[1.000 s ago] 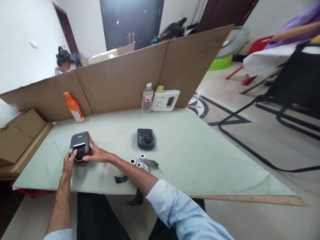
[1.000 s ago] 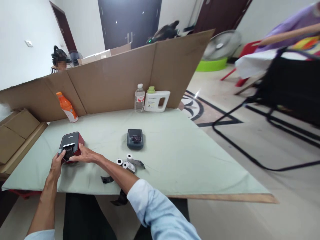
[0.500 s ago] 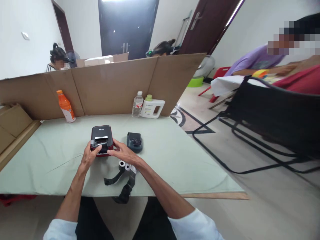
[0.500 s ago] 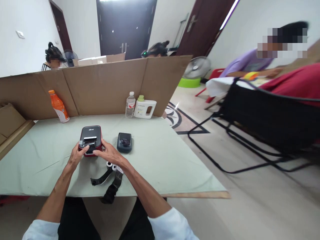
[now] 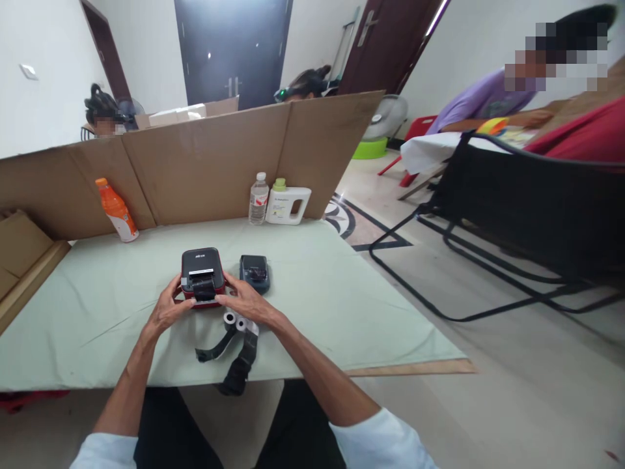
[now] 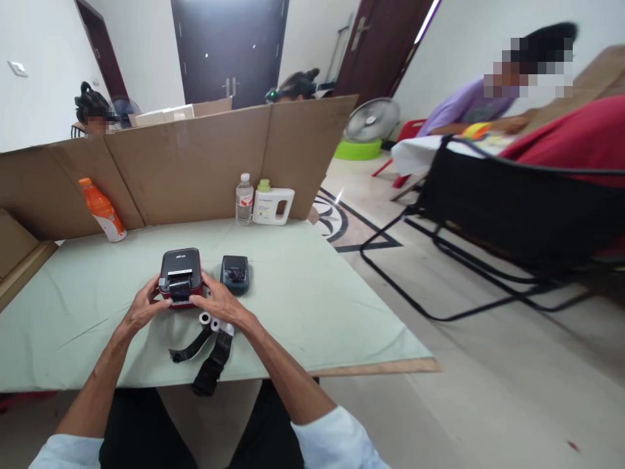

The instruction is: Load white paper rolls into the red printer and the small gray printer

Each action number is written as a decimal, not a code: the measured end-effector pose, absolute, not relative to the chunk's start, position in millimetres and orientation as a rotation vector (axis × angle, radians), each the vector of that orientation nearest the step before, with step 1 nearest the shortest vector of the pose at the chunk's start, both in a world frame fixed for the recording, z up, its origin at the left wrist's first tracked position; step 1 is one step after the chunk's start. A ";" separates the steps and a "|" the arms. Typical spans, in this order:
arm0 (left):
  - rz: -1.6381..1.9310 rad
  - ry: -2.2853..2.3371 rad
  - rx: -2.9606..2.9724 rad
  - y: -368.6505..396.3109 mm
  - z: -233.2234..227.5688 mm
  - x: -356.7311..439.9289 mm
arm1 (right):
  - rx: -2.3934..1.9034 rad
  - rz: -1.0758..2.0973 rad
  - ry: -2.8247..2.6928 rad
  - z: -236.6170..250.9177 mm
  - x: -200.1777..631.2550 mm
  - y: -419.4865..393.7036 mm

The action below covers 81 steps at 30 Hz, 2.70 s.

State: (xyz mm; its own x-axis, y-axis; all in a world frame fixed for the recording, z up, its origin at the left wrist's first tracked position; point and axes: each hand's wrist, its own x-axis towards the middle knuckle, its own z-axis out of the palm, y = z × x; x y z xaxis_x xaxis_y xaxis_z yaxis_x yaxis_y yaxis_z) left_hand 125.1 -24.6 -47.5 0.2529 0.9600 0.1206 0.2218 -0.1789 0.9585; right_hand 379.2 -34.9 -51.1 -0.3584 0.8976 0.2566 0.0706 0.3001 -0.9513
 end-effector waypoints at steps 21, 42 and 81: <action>1.040 1.406 2.279 -19.2 -52.6 111.6 | -1.017 0.922 -1.734 -71.7 375.3 -38.0; 0.947 1.465 2.208 -13.2 -51.1 118.9 | -1.080 0.822 -1.774 -72.9 371.9 -33.3; 0.904 1.214 2.173 45.8 -11.8 151.9 | -1.120 0.504 -1.928 14.4 350.9 31.5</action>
State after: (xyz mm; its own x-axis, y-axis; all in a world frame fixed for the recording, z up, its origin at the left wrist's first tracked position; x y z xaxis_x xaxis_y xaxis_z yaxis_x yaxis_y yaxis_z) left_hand 151.9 45.8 -11.8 0.3859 0.8691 0.3096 0.5456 -0.4856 0.6830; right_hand 350.9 31.5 14.4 -0.2584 0.8506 0.4579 0.5180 0.5221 -0.6776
